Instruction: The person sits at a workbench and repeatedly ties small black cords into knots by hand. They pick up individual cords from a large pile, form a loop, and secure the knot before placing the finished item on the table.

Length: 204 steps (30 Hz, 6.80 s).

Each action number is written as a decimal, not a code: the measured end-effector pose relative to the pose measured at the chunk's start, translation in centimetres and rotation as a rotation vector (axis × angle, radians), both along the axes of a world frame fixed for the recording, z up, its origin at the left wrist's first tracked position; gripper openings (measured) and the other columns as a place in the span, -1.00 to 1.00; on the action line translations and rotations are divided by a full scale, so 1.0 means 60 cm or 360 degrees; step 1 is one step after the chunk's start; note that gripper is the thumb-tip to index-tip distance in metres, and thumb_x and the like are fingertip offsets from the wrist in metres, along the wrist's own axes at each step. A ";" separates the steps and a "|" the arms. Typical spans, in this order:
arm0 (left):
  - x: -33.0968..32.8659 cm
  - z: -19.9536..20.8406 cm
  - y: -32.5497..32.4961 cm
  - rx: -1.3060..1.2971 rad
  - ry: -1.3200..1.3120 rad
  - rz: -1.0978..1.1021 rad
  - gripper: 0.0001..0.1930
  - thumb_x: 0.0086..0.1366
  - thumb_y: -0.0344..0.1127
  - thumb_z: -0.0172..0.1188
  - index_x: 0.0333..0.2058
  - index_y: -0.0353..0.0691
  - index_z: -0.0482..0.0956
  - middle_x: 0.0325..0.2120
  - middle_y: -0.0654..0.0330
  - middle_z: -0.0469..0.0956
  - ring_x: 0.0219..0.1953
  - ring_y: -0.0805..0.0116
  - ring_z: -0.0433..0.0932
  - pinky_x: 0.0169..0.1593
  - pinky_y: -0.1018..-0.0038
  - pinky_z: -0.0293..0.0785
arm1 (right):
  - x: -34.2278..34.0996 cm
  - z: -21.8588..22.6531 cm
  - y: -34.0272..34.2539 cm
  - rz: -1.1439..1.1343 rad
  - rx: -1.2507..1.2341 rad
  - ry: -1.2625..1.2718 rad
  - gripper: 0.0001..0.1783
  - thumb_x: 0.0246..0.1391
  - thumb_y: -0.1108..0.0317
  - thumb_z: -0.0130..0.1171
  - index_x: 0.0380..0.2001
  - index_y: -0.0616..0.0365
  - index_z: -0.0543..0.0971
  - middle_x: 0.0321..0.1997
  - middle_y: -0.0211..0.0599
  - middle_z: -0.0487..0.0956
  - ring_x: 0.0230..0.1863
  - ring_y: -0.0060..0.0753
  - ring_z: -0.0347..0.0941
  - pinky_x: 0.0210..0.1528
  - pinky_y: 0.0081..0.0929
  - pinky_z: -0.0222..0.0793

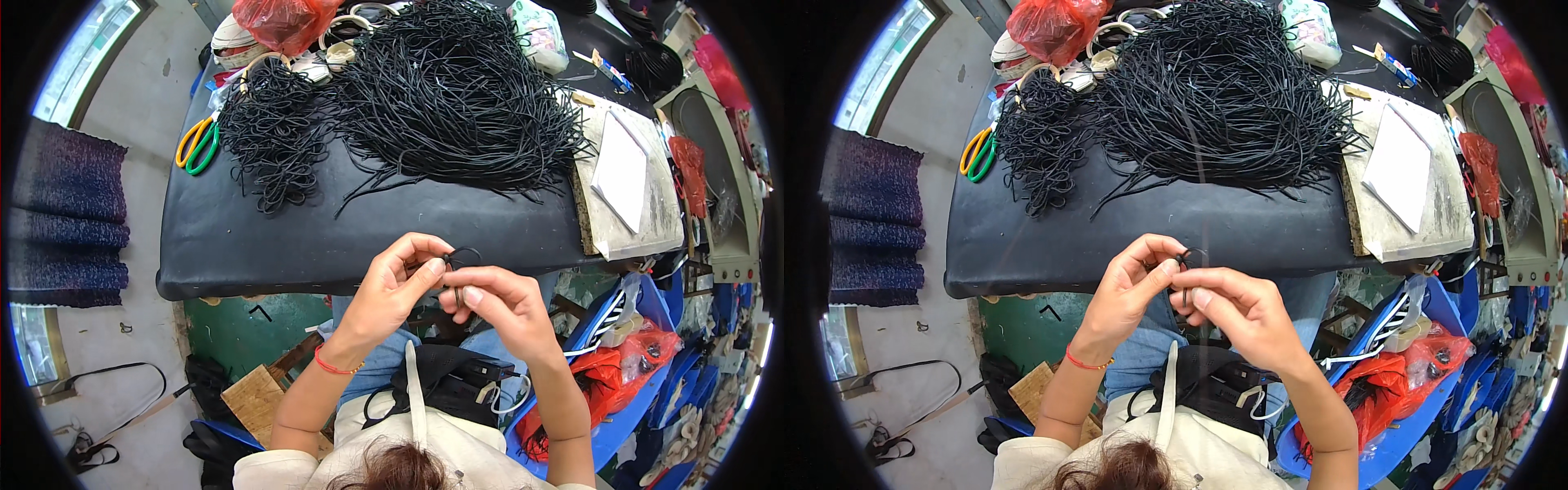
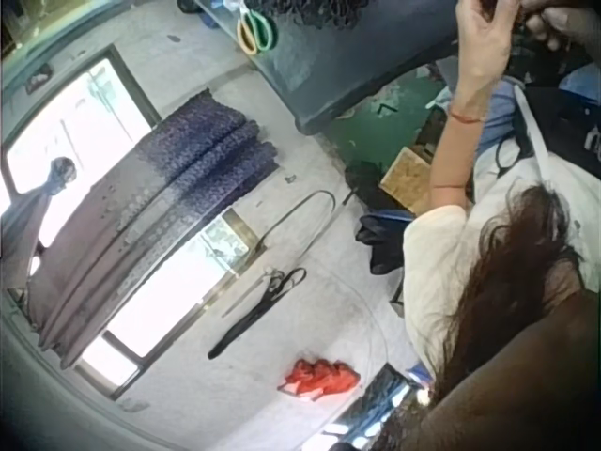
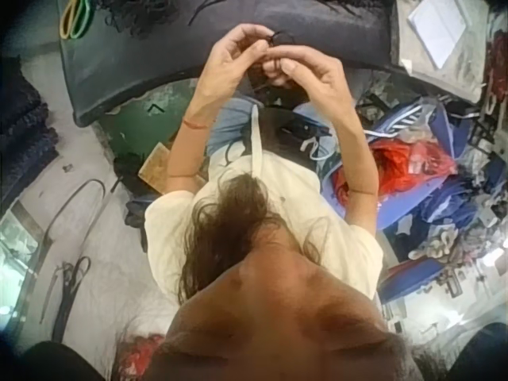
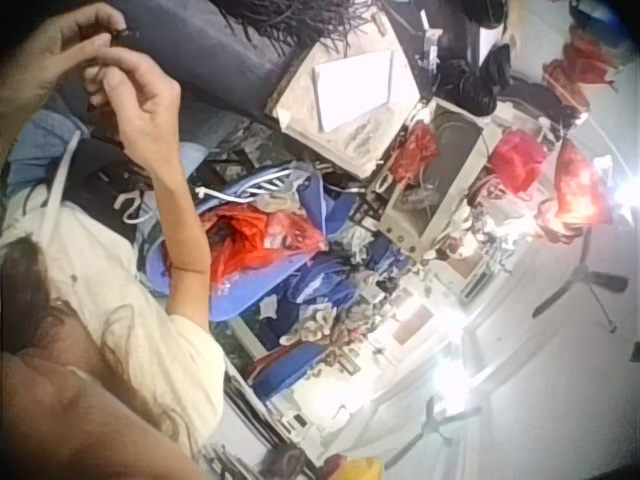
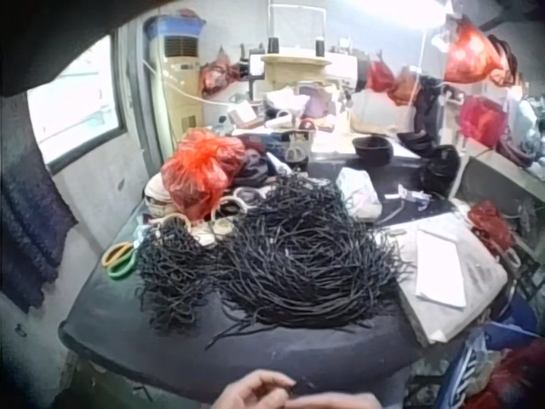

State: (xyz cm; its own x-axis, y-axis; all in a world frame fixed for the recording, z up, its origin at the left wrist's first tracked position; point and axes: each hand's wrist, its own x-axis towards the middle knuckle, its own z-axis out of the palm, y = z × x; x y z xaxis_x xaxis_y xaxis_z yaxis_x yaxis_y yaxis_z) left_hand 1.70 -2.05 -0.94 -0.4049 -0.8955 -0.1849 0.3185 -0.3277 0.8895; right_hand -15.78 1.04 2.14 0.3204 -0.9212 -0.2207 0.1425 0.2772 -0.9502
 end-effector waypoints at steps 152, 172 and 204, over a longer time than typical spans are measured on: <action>-0.050 -0.004 0.023 0.0014 0.0110 0.0265 -0.80 0.20 -0.46 0.14 -0.20 -0.40 0.50 -0.37 0.15 0.56 -0.39 0.52 0.53 -0.26 0.60 0.52 | -0.009 -0.027 -0.010 -0.0481 -0.0060 0.0032 -0.85 0.07 0.44 0.12 -0.30 0.30 0.51 -0.38 -0.40 0.53 -0.36 -0.71 0.40 -0.28 -0.72 0.34; 0.165 -0.014 -0.099 -0.0820 -0.1641 0.1193 -0.82 0.05 -0.29 0.27 -0.37 -0.23 0.61 -0.36 0.18 0.48 -0.25 0.34 0.41 -0.10 0.45 0.30 | 0.000 -0.085 -0.146 -0.0513 -0.1588 0.1569 -0.86 -0.10 0.47 0.17 -0.39 0.21 0.53 -0.38 -0.29 0.38 -0.33 -0.22 0.32 -0.27 -0.37 0.28; 0.021 0.042 -0.042 -0.0944 -0.0957 -0.0017 -0.87 0.17 -0.46 0.11 -0.31 -0.34 0.57 -0.55 0.23 0.50 -0.52 0.59 0.42 -0.45 0.64 0.32 | -0.009 -0.009 -0.048 -0.0557 -0.1793 0.1510 -0.68 -0.24 0.61 0.22 -0.29 0.18 0.57 -0.47 -0.29 0.43 -0.55 -0.36 0.39 -0.55 -0.50 0.32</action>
State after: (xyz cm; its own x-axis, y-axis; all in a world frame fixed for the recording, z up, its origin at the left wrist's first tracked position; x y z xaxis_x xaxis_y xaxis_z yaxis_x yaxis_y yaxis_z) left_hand 2.94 -4.56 1.61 -0.3970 -0.9088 0.1282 -0.2644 0.2470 0.9322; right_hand -16.34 -1.83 1.60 0.2040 -0.7424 0.6381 -0.7240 -0.5532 -0.4121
